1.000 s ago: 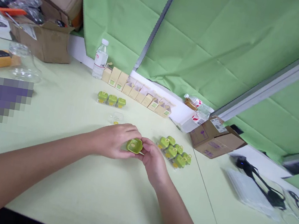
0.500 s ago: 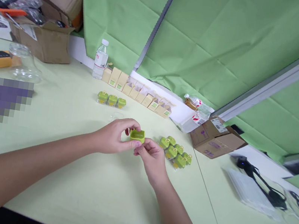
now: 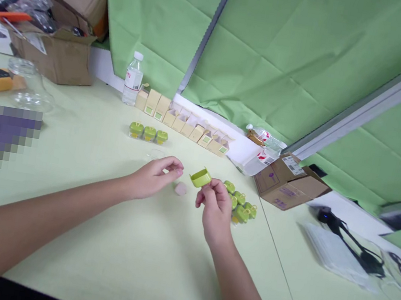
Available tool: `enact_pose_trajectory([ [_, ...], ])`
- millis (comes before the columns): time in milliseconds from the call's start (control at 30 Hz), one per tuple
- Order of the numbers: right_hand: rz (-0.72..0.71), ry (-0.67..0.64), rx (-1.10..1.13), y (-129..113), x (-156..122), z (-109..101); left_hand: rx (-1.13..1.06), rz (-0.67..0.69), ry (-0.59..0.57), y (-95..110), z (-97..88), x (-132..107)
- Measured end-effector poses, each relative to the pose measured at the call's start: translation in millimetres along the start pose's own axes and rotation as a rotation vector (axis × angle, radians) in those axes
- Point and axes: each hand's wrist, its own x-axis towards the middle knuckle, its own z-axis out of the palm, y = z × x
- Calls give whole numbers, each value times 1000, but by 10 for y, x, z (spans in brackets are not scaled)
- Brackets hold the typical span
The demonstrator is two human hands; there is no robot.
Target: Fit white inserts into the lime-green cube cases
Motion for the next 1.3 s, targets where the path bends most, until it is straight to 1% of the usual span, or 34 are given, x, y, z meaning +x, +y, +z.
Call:
enact_pose_trajectory([
  [33, -1, 13, 9, 2, 5, -5, 85, 22, -17, -41, 36, -10],
  [67, -2, 19, 18, 2, 7, -7, 175, 72, -45, -81, 75, -23],
  [133, -3, 16, 40, -2, 3, -5, 348, 198, -163, -145, 151, -47],
  [200, 0, -1, 58, -7, -6, -1, 476, 282, -252, -182, 207, -57],
  [233, 2, -10, 65, -9, -10, 1, 516, 312, -271, -191, 221, -55],
  [300, 9, -17, 69, -5, -13, 1, 534, 358, -263, -190, 213, -40],
  [367, 17, -23, 59, 9, -7, -6, 454, 342, -211, -170, 162, -14],
  [400, 17, -28, 47, 19, -1, -10, 377, 298, -173, -154, 125, 2],
  [500, -1, -67, -19, 56, 15, -22, 41, 101, 9, -77, 9, 49],
  [567, -24, -104, -70, 77, 12, -22, -191, 10, 121, -3, -46, 72],
  [633, -48, -148, -109, 88, -3, -14, -346, -44, 150, 77, -69, 78],
  [667, -62, -167, -124, 89, -14, -9, -389, -58, 132, 113, -70, 74],
  [800, -105, -190, -163, 82, -47, 2, -440, -56, 54, 188, -32, 38],
  [1067, -97, -186, -127, 96, -41, 9, -395, -37, 21, 157, -4, 23],
  [1167, -37, -195, -31, 93, -42, 27, -369, -30, 22, 164, -1, 20],
  [1300, 108, -223, 229, 70, -40, 41, -329, -22, 32, 142, 23, 5],
])
